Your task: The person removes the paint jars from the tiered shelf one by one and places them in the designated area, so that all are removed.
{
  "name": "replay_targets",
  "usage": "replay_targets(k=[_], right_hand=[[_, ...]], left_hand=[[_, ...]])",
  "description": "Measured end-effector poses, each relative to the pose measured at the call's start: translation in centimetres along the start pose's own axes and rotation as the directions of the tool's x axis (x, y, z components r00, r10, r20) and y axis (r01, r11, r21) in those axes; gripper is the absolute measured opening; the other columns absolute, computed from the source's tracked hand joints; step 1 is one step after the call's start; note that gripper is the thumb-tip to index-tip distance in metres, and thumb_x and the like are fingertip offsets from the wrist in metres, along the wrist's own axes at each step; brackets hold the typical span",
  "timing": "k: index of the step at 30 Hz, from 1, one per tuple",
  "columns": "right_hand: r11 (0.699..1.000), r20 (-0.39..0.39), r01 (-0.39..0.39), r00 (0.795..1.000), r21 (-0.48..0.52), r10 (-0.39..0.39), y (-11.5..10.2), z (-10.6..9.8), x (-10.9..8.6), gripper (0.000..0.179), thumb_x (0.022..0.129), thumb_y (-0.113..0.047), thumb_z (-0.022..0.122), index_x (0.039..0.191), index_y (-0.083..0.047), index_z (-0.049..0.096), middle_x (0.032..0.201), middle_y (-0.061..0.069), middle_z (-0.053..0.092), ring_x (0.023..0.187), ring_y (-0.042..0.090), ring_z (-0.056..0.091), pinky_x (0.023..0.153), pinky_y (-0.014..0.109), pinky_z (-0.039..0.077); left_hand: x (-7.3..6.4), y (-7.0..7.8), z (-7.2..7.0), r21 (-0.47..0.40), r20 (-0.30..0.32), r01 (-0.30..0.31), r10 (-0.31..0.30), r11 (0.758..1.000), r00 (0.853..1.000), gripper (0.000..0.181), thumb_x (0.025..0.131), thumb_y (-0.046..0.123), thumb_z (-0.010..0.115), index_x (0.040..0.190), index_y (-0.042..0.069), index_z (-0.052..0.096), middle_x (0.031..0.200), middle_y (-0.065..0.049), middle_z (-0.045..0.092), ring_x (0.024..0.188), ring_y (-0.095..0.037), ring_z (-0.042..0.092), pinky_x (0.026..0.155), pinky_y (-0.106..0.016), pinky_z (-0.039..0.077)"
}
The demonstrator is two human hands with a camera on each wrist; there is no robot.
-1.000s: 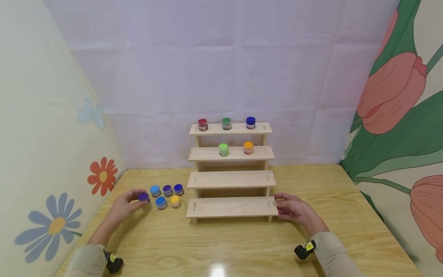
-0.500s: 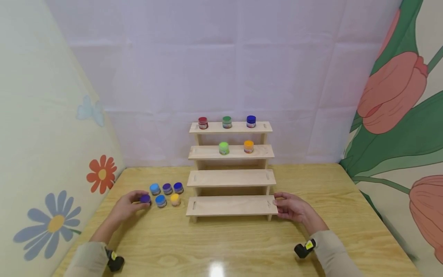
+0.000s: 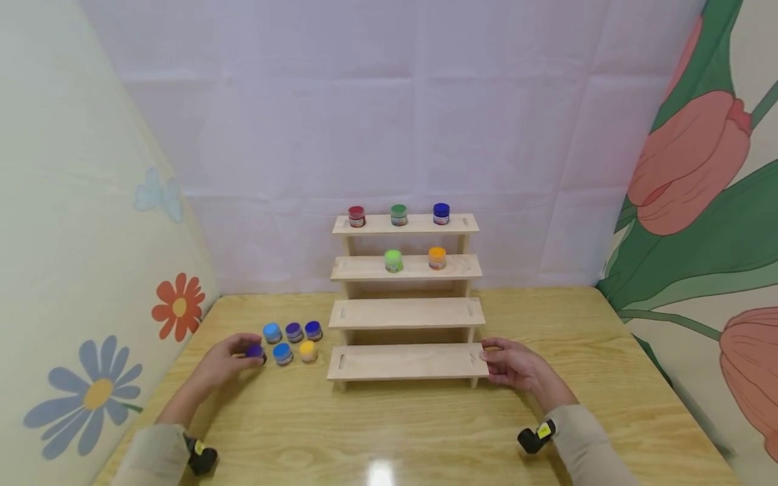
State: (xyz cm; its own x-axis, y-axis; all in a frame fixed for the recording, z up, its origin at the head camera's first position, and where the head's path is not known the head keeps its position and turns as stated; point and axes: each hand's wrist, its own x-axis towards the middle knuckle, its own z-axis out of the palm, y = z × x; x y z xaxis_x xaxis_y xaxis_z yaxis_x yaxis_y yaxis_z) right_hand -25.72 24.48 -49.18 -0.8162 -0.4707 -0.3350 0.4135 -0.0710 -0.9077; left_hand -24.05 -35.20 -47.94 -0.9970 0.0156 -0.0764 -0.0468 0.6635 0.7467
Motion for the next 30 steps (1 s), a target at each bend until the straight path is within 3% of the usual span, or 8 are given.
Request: replay_targets(k=[5,12,23,30], right_hand=[[1.0,0.0,0.003,1.0,0.004,-0.003,0.1,0.0,0.1,0.02,0.101,-0.007,0.057,0.119,-0.017,0.055,0.093,0.001,0.072,0.08,0.01,0.069,0.068,0.021,0.058],[1.0,0.001,0.009,1.0,0.022,-0.009,0.1,-0.1,0.0,0.019,0.102,-0.007,0.056,0.117,-0.018,0.057,0.093,0.001,0.072,0.079,0.01,0.069,0.067,0.02,0.058],[1.0,0.005,0.007,1.0,0.019,-0.007,0.1,0.1,0.0,0.019,0.101,-0.007,0.057,0.118,-0.017,0.056,0.092,0.0,0.072,0.078,0.009,0.069,0.067,0.02,0.058],[1.0,-0.009,0.01,1.0,0.014,-0.009,0.2,-0.1,0.0,0.02,0.102,-0.007,0.056,0.12,-0.016,0.055,0.091,0.0,0.073,0.077,0.009,0.069,0.067,0.02,0.058]], left_hand=[[0.6,2.0,-1.0,0.004,-0.05,-0.036,0.036,0.999,0.998,0.053,0.097,0.029,0.071,0.138,0.001,0.054,0.137,-0.024,0.057,0.127,-0.042,0.052,0.101,-0.058,0.048],[1.7,6.5,-1.6,0.008,-0.101,-0.123,0.123,0.992,0.987,0.063,0.097,0.049,0.065,0.141,0.006,0.053,0.14,-0.023,0.056,0.129,-0.041,0.052,0.102,-0.058,0.05],[3.8,14.5,0.4,-0.022,-0.092,-0.293,0.29,0.956,0.953,0.051,0.097,0.035,0.069,0.138,0.007,0.057,0.14,-0.016,0.059,0.129,-0.035,0.055,0.109,-0.053,0.046],[4.9,18.0,1.7,-0.052,-0.091,-0.384,0.378,0.922,0.921,0.049,0.096,0.025,0.071,0.139,0.006,0.057,0.138,-0.015,0.06,0.126,-0.034,0.057,0.108,-0.053,0.048]])
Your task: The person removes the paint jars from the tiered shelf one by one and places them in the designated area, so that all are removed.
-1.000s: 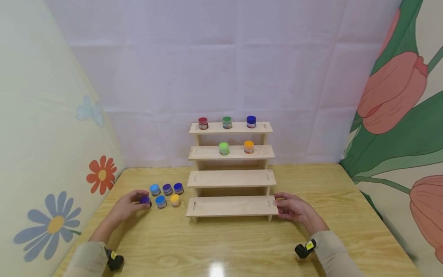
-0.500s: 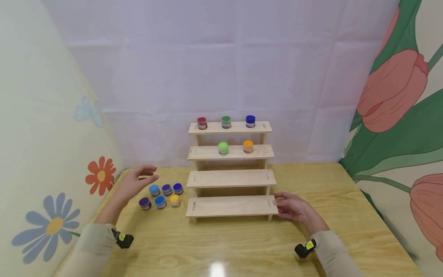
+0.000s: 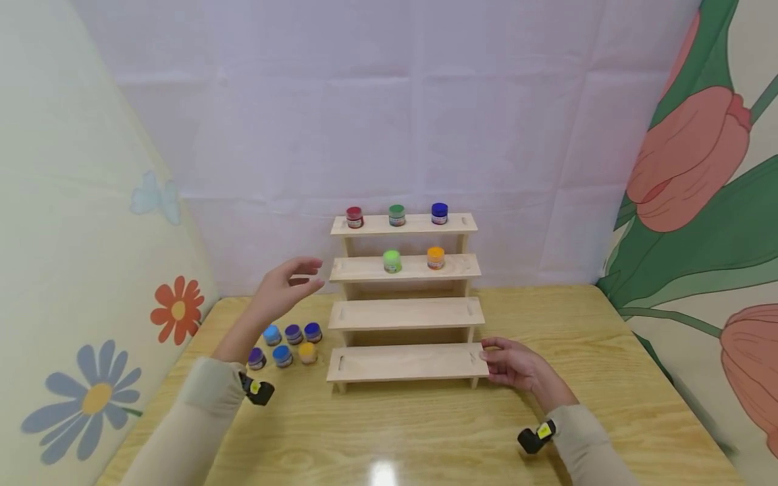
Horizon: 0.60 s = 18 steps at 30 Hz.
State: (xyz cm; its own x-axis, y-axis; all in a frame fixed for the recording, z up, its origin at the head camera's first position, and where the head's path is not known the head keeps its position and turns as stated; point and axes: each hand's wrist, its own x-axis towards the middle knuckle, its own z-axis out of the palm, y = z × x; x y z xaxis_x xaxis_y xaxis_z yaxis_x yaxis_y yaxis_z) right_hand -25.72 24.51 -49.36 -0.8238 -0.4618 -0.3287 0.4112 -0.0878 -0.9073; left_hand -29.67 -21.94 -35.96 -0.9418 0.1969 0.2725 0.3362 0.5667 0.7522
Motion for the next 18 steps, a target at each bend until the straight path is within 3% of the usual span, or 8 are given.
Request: replay_targets(k=[5,9,18], right_hand=[[1.0,-0.004,0.002,1.0,0.002,-0.002,0.0,0.0,0.0,0.023,0.102,-0.007,0.056,0.123,-0.014,0.053,0.091,0.0,0.073,0.077,0.009,0.07,0.067,0.02,0.059],[1.0,-0.005,-0.001,1.0,0.005,0.001,0.0,0.1,0.0,0.023,0.102,-0.007,0.057,0.124,-0.014,0.053,0.091,0.0,0.073,0.078,0.009,0.07,0.067,0.02,0.058],[1.0,0.009,0.004,1.0,0.003,-0.004,0.0,0.2,-0.1,0.026,0.102,-0.008,0.057,0.126,-0.012,0.052,0.093,0.001,0.073,0.079,0.009,0.069,0.068,0.02,0.058]], left_hand=[[1.6,1.3,1.0,-0.035,0.02,-0.065,0.065,0.997,0.998,0.047,0.095,0.021,0.072,0.138,0.006,0.058,0.136,-0.017,0.061,0.125,-0.033,0.057,0.107,-0.052,0.049],[2.8,2.1,1.9,-0.059,0.041,-0.112,0.114,0.992,0.993,0.048,0.095,0.018,0.072,0.137,0.001,0.057,0.136,-0.021,0.061,0.126,-0.034,0.057,0.108,-0.051,0.048],[4.9,3.8,3.5,-0.064,0.077,-0.116,0.12,0.991,0.99,0.049,0.095,0.018,0.072,0.138,0.0,0.058,0.137,-0.021,0.061,0.127,-0.035,0.057,0.107,-0.047,0.05]])
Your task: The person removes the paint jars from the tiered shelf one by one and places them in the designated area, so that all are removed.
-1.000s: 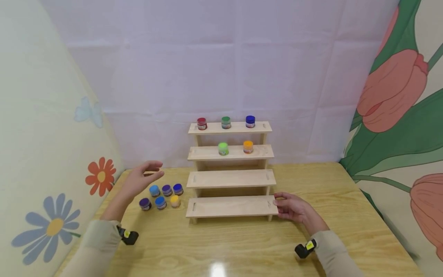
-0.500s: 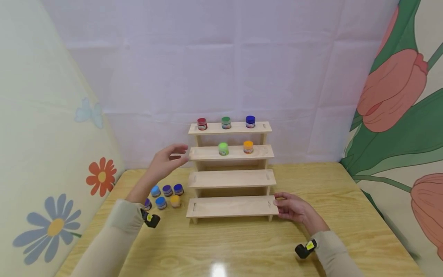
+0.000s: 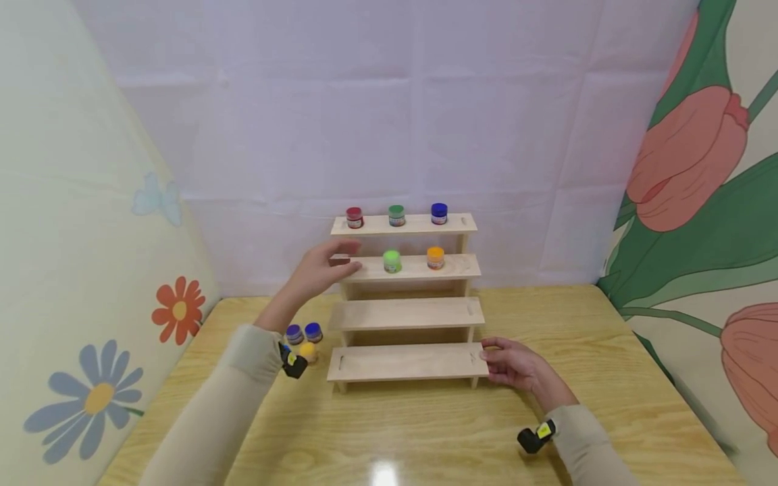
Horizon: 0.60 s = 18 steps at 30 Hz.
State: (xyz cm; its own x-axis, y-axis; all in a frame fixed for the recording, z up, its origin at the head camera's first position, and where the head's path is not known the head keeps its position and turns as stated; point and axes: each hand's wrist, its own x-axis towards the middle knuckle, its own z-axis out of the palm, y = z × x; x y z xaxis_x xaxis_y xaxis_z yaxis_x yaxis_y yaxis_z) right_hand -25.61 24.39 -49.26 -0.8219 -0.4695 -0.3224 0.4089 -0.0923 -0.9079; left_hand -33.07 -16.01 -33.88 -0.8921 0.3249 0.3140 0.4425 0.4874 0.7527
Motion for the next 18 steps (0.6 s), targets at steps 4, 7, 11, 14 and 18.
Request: replay_targets(k=[4,7,11,14,18], right_hand=[[1.0,0.011,0.004,1.0,0.011,-0.004,0.0,0.0,-0.1,0.022,0.102,-0.007,0.056,0.123,-0.013,0.054,0.093,0.001,0.072,0.079,0.009,0.069,0.068,0.02,0.058],[1.0,0.004,0.002,1.0,0.008,-0.002,0.0,0.1,-0.1,0.022,0.102,-0.007,0.056,0.123,-0.014,0.054,0.093,0.001,0.073,0.079,0.009,0.069,0.068,0.02,0.058],[1.0,-0.006,-0.005,1.0,0.006,0.005,0.0,0.1,-0.1,0.022,0.102,-0.007,0.055,0.122,-0.015,0.053,0.092,0.001,0.072,0.079,0.009,0.069,0.067,0.02,0.058],[1.0,-0.007,-0.01,1.0,0.013,0.01,0.0,-0.1,0.0,0.021,0.102,-0.007,0.056,0.122,-0.015,0.053,0.091,0.001,0.072,0.078,0.009,0.069,0.067,0.021,0.059],[1.0,-0.01,-0.012,1.0,0.006,0.012,-0.1,-0.2,0.0,0.025,0.102,-0.008,0.057,0.125,-0.013,0.051,0.091,0.001,0.072,0.078,0.009,0.069,0.067,0.021,0.059]], left_hand=[[0.9,0.1,0.6,-0.008,0.009,0.005,-0.005,1.0,1.0,0.048,0.094,0.016,0.072,0.137,-0.001,0.058,0.137,-0.021,0.061,0.127,-0.037,0.057,0.107,-0.047,0.049],[1.5,0.2,1.1,-0.011,0.03,0.007,-0.006,1.0,1.0,0.049,0.094,0.015,0.072,0.137,-0.002,0.057,0.138,-0.022,0.06,0.126,-0.04,0.058,0.108,-0.049,0.048],[2.3,0.4,1.7,0.016,0.064,0.011,-0.012,1.0,0.998,0.05,0.095,0.017,0.071,0.138,-0.002,0.056,0.139,-0.021,0.059,0.125,-0.039,0.059,0.109,-0.049,0.048],[3.0,0.5,2.3,0.027,0.083,0.015,-0.017,1.0,0.996,0.049,0.094,0.016,0.072,0.138,-0.001,0.057,0.139,-0.019,0.06,0.125,-0.035,0.06,0.108,-0.045,0.049],[3.9,0.4,3.1,0.0,0.111,0.021,-0.021,1.0,0.994,0.05,0.093,0.011,0.072,0.139,-0.001,0.056,0.14,-0.019,0.059,0.127,-0.033,0.058,0.108,-0.041,0.05]])
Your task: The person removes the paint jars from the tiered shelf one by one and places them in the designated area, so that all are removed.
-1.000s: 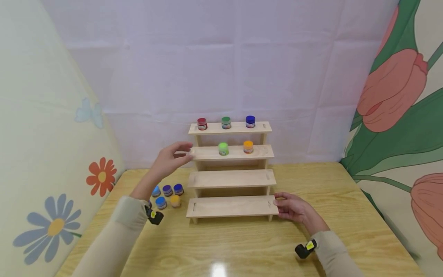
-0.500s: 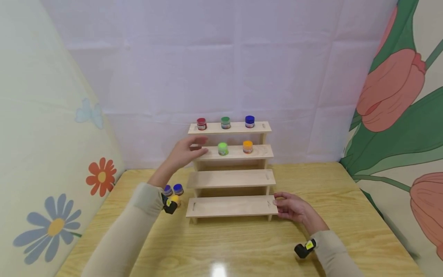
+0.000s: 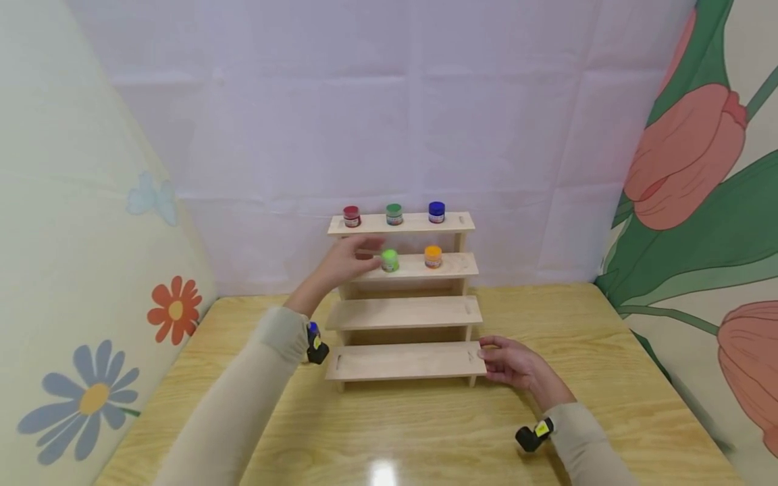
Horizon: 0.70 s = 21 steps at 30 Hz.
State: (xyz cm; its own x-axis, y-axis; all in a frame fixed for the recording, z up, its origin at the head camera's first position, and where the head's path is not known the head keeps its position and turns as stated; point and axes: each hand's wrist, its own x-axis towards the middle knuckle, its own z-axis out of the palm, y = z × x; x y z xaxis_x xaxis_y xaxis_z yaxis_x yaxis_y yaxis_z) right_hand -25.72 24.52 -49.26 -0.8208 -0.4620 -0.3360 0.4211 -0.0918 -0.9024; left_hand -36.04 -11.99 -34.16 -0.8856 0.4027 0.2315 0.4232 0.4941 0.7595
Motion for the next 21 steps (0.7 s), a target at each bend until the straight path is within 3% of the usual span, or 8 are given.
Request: replay_targets(k=[8,13,21], right_hand=[[1.0,0.004,0.003,1.0,-0.016,-0.003,0.0,0.1,0.1,0.032,0.102,-0.008,0.057,0.133,-0.007,0.046,0.093,0.001,0.072,0.079,0.01,0.069,0.068,0.021,0.059],[1.0,0.0,0.005,1.0,-0.013,-0.005,0.1,0.0,0.2,0.038,0.102,-0.008,0.057,0.137,-0.005,0.042,0.094,0.002,0.072,0.08,0.01,0.069,0.068,0.021,0.059],[1.0,-0.002,0.009,1.0,-0.011,-0.009,0.2,-0.2,0.2,0.033,0.102,-0.008,0.056,0.134,-0.007,0.046,0.093,0.001,0.073,0.08,0.01,0.069,0.067,0.021,0.059]], left_hand=[[1.1,0.0,1.2,-0.023,0.058,0.023,-0.022,0.999,0.998,0.052,0.09,0.003,0.073,0.139,-0.004,0.055,0.14,-0.023,0.058,0.128,-0.034,0.058,0.107,-0.038,0.05],[1.2,-0.1,1.5,0.012,0.049,0.022,-0.022,1.0,0.999,0.052,0.088,0.001,0.073,0.137,-0.003,0.058,0.135,-0.019,0.062,0.125,-0.033,0.059,0.106,-0.038,0.051],[1.4,-0.3,1.8,0.035,0.039,0.039,-0.041,0.999,0.998,0.048,0.088,0.003,0.074,0.134,-0.001,0.06,0.127,-0.017,0.066,0.121,-0.034,0.062,0.101,-0.038,0.054]])
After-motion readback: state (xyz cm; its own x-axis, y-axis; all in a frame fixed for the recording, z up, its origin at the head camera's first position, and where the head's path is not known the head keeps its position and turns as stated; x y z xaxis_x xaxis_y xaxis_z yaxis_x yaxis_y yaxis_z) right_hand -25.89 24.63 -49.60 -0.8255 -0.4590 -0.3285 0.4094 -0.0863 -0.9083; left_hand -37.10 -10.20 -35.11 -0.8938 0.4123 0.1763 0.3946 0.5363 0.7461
